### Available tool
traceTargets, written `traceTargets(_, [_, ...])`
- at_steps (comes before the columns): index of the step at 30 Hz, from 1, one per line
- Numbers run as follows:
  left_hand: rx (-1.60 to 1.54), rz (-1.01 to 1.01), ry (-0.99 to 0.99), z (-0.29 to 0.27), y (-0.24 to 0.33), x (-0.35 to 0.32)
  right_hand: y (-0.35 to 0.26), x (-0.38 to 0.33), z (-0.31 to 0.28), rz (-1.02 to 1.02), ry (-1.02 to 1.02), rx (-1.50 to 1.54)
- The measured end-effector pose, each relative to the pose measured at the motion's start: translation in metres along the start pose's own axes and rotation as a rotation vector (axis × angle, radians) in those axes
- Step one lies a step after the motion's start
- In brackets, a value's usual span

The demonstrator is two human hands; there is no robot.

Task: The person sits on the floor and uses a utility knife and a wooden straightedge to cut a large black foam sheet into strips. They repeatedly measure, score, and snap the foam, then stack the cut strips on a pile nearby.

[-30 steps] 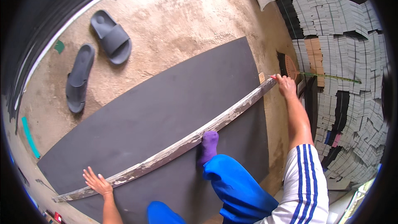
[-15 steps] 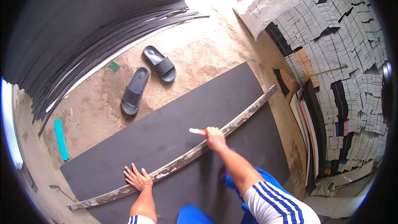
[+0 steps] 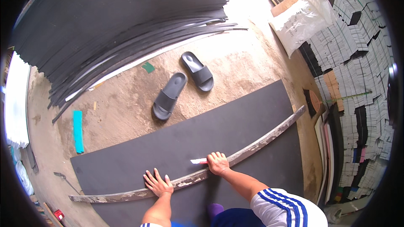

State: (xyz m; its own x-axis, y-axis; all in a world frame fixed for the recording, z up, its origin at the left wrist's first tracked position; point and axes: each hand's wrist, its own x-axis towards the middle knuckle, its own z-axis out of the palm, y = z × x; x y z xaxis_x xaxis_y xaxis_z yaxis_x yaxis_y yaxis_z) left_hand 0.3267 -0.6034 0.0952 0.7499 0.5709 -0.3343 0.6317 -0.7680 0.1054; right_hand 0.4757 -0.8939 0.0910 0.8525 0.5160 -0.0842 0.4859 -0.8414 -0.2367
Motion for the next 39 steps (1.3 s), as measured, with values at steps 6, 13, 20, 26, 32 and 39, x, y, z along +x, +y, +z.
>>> traceTargets(6, [-0.075,-0.005,0.036,-0.002,0.008,0.001,0.006,-0.004,-0.004,-0.013,0.013,-0.014])
traceTargets(13, [-0.074,-0.031,0.049,-0.012,0.006,-0.005,0.002,-0.007,0.012,0.043,0.102,-0.015])
traceTargets(20, [0.021,-0.013,0.053,0.027,-0.012,-0.061,-0.001,-0.085,0.027,0.094,0.068,-0.043])
traceTargets(26, [-0.098,0.044,-0.076,0.046,-0.039,-0.115,-0.016,-0.132,0.021,0.015,-0.043,-0.059])
traceTargets(32, [-0.044,0.236,-0.351,-0.052,-0.078,-0.030,-0.118,-0.015,-0.014,-0.039,-0.199,0.146])
traceTargets(39, [-0.048,0.356,-0.433,-0.140,-0.221,0.034,-0.299,0.046,-0.014,-0.230,-0.244,0.375])
